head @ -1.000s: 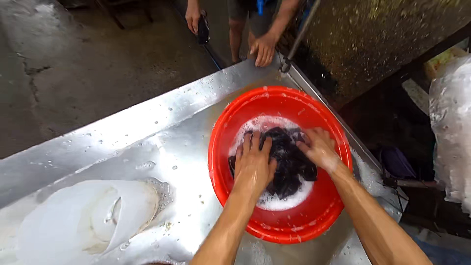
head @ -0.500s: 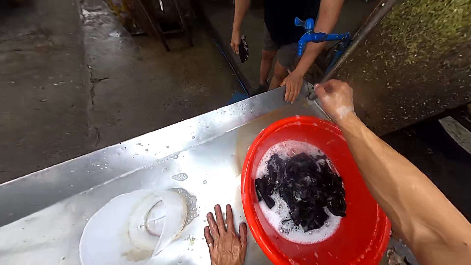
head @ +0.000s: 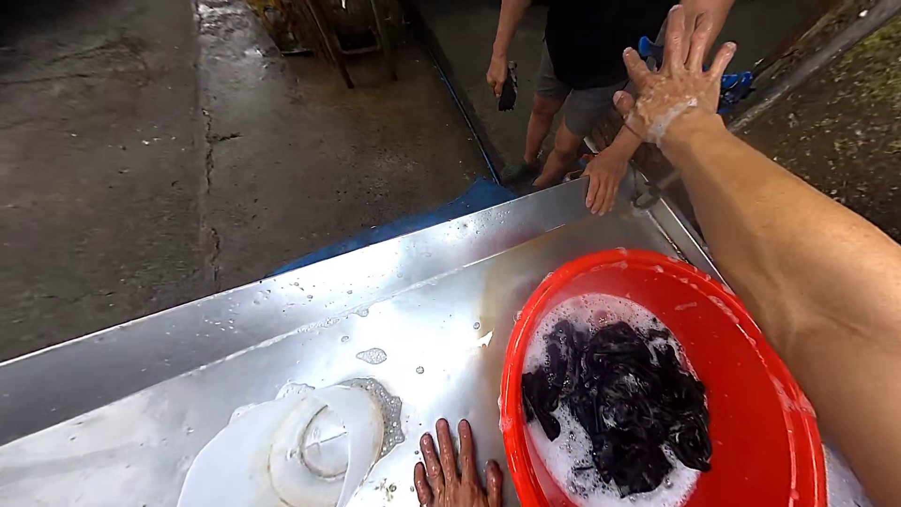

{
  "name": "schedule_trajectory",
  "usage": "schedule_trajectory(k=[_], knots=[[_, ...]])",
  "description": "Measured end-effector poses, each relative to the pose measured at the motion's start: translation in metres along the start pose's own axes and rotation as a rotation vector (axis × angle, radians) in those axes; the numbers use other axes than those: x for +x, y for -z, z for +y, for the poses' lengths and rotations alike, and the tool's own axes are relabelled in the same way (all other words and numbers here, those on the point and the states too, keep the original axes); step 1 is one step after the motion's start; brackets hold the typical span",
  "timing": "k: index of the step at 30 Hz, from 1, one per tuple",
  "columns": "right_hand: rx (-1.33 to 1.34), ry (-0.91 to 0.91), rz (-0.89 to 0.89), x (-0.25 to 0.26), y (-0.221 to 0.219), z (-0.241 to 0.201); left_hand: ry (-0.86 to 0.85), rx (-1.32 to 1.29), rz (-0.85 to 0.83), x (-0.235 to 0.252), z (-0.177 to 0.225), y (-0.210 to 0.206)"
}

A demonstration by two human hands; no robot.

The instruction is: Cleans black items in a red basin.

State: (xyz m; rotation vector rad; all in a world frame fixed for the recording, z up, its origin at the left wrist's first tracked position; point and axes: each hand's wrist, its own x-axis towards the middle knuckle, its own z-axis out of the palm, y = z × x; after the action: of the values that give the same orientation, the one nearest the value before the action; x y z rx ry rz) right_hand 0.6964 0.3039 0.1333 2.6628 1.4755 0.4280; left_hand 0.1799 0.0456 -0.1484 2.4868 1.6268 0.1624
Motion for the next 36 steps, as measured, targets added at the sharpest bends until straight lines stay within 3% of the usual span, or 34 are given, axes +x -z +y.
schedule_trajectory(k=[6, 9, 14, 16, 18, 19, 21, 23, 25, 29, 36], knots=[[-0.021, 0.001, 0.071, 0.001, 0.002, 0.022, 0.009, 0.002, -0.014, 0.000, 0.000, 0.001], [0.130, -0.100, 0.147, -0.008, -0.004, 0.041, 0.011, -0.004, -0.013, -0.001, 0.000, 0.000], [0.418, -0.247, 0.081, -0.005, 0.008, 0.039, 0.001, -0.005, 0.007, 0.000, 0.000, -0.002], [0.430, -0.236, 0.112, -0.027, 0.017, 0.033, -0.010, -0.006, 0.029, -0.001, 0.000, -0.001], [0.475, -0.065, 0.138, -0.081, 0.027, 0.024, -0.014, -0.005, 0.040, -0.001, 0.000, -0.001], [0.503, 0.036, 0.085, -0.118, 0.031, 0.017, -0.012, -0.003, 0.045, -0.001, -0.001, -0.001], [0.533, 0.076, -0.194, -0.205, 0.032, 0.004, -0.010, -0.004, 0.056, -0.001, -0.001, -0.003], [0.464, -0.022, -0.515, -0.270, 0.009, 0.002, -0.009, -0.015, 0.060, -0.001, 0.000, -0.004], [0.388, -0.143, -0.664, -0.301, -0.029, 0.009, -0.015, -0.020, 0.066, -0.001, -0.001, -0.004], [0.416, -0.288, -0.625, -0.304, -0.076, 0.015, -0.015, -0.012, 0.074, 0.000, -0.001, -0.005], [0.553, -0.400, -0.592, -0.228, -0.073, -0.010, -0.014, 0.019, 0.069, 0.001, -0.002, -0.007]])
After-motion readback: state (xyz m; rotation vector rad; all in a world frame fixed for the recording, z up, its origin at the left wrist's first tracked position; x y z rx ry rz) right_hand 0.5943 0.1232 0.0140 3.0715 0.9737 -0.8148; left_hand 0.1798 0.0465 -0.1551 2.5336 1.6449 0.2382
